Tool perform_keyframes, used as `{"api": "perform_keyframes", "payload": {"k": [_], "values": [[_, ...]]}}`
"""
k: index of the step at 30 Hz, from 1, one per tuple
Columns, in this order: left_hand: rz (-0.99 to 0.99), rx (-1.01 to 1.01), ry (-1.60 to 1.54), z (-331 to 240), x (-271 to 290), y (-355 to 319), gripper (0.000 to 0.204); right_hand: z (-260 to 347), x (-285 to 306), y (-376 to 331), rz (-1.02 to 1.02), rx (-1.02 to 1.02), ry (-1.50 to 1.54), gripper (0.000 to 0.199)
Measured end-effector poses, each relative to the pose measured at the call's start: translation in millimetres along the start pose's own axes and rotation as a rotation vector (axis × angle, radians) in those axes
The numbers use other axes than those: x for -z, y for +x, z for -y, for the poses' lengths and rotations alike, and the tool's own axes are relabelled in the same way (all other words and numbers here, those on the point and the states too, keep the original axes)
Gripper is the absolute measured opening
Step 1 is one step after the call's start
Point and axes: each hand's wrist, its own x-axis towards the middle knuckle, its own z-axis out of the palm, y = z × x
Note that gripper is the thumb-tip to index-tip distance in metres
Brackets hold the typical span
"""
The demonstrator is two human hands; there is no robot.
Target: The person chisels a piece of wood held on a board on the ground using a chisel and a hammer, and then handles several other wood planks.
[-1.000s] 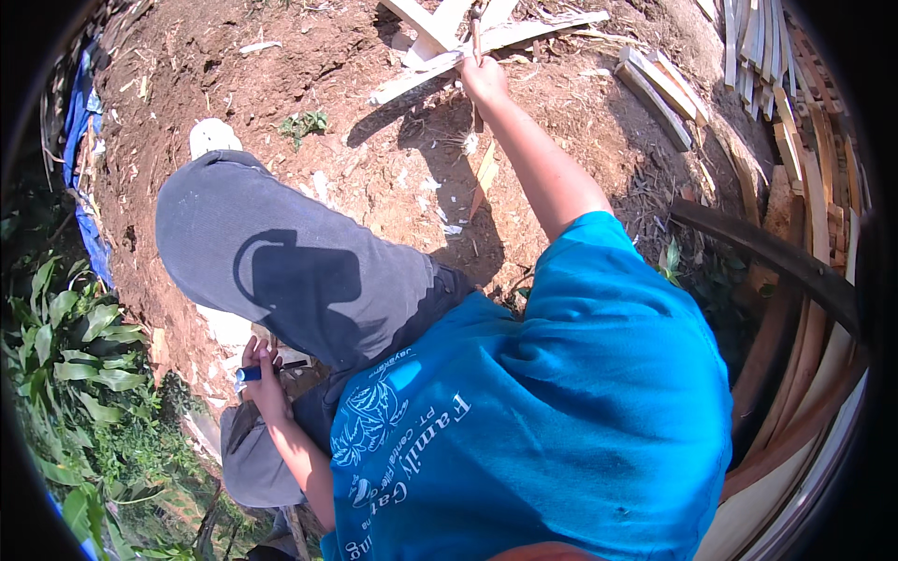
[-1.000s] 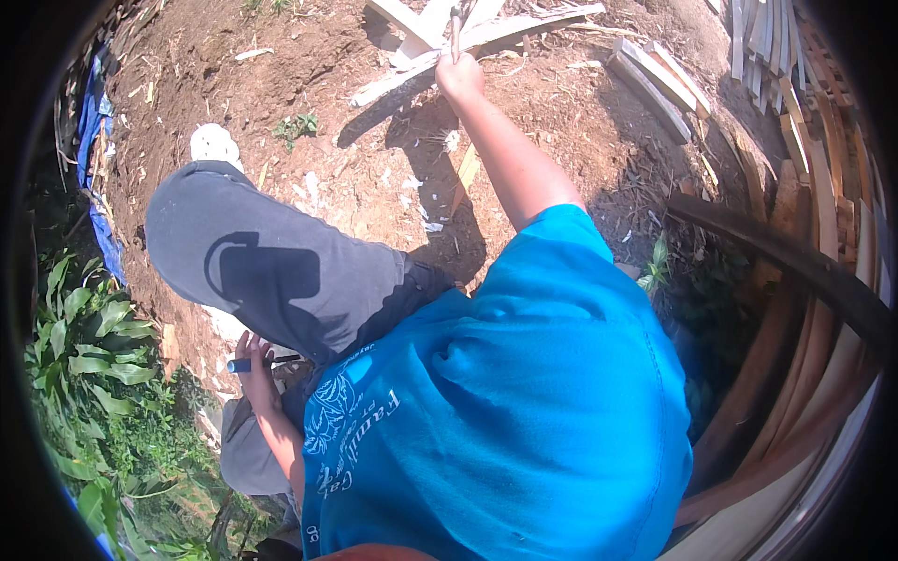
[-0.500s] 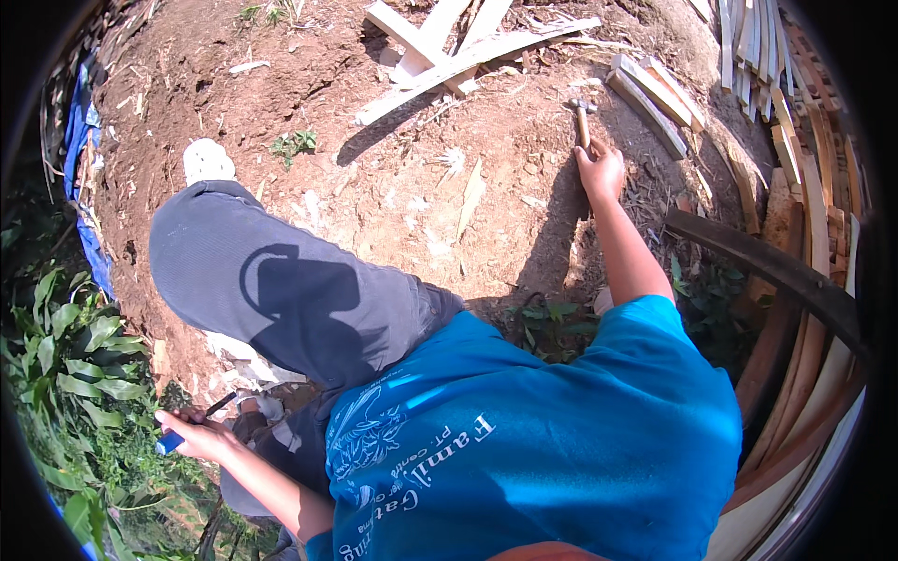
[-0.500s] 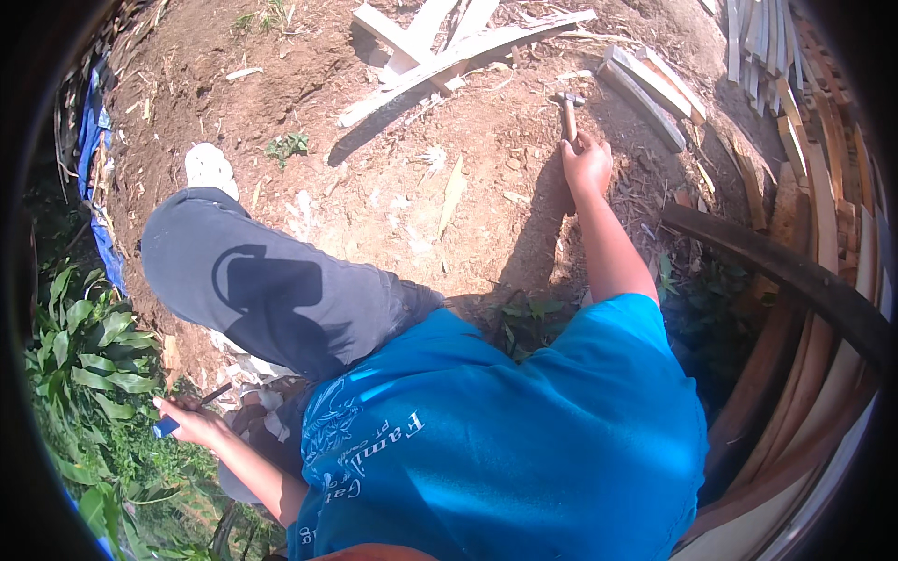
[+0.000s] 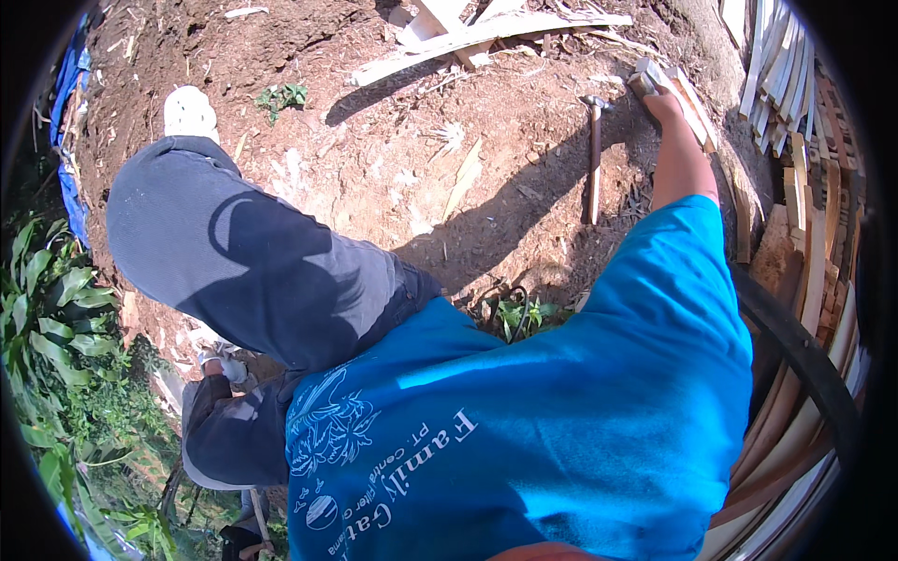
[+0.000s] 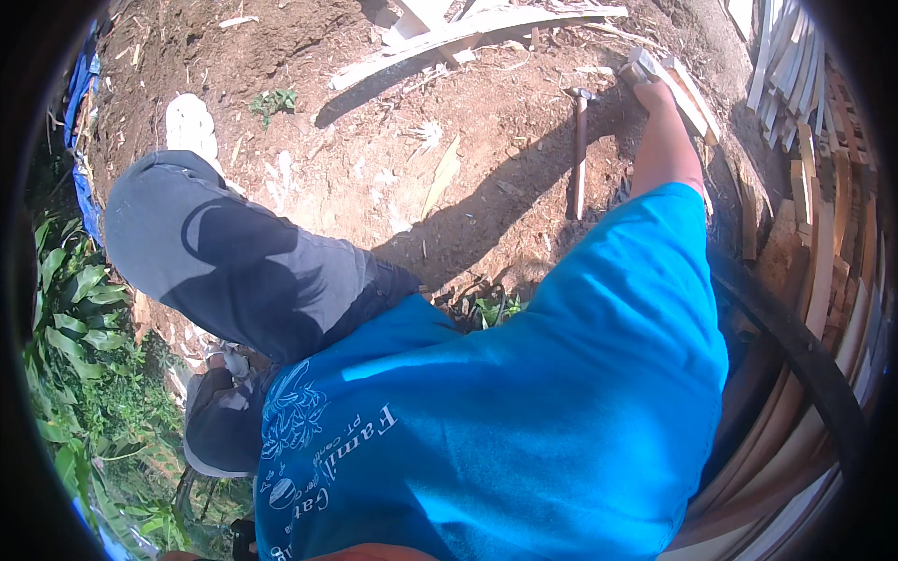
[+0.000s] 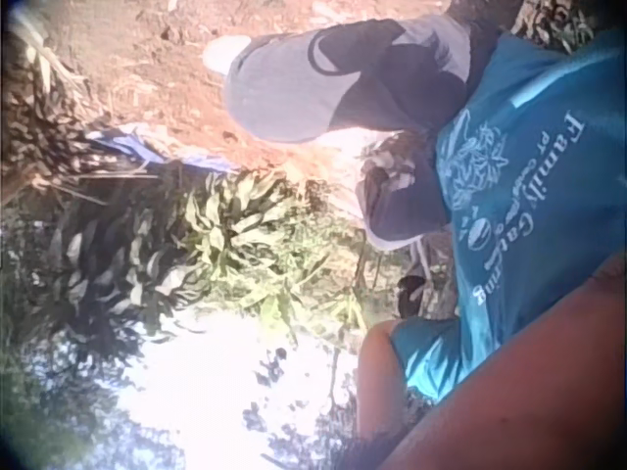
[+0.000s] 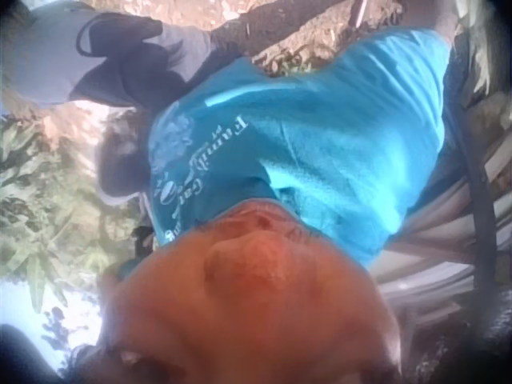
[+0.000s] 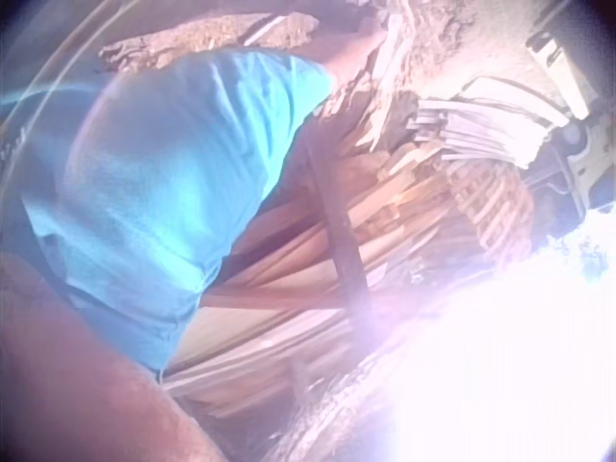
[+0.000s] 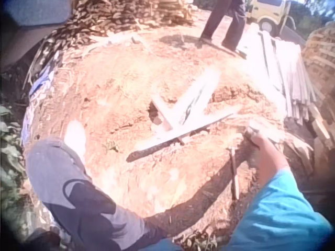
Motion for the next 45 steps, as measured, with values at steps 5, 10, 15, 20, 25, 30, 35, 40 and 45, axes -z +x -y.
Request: {"api": "perform_keyframes", "payload": {"k": [5, 10, 15, 20, 25, 30, 35, 40, 45], "values": [[0.118, 0.113, 0.016, 5, -50, -11, 0.018, 36, -36, -38, -0.183, -0.077, -0.114, 0.080], [0.143, 0.149, -0.013, 18, -67, -21, 0.016, 44, -20, -34, -0.169, -0.105, -0.259, 0.077], [0.165, 0.156, -0.024, 26, -75, -23, 0.014, 34, -24, -27, -0.133, -0.080, -0.203, 0.073], [0.178, 0.180, -0.027, 32, -80, -26, 0.013, 29, -32, -31, -0.199, -0.019, 0.001, 0.067], [0.178, 0.204, -0.022, 36, -83, -32, 0.012, 33, -30, -44, -0.224, -0.021, 0.069, 0.068], [0.181, 0.224, -0.049, 39, -77, -37, 0.012, -4, -29, -36, -0.246, 0.051, 0.147, 0.065], [0.194, 0.270, -0.011, 33, -83, -37, 0.013, 42, -42, -71, -0.239, 0.069, 0.218, 0.066], [0.227, 0.261, -0.042, 41, -92, -31, 0.014, 8, -55, -34, -0.270, 0.110, 0.579, 0.047], [0.258, 0.287, -0.026, 40, -103, -23, 0.016, 27, -38, 30, -0.370, -0.156, 0.175, 0.074]]}}
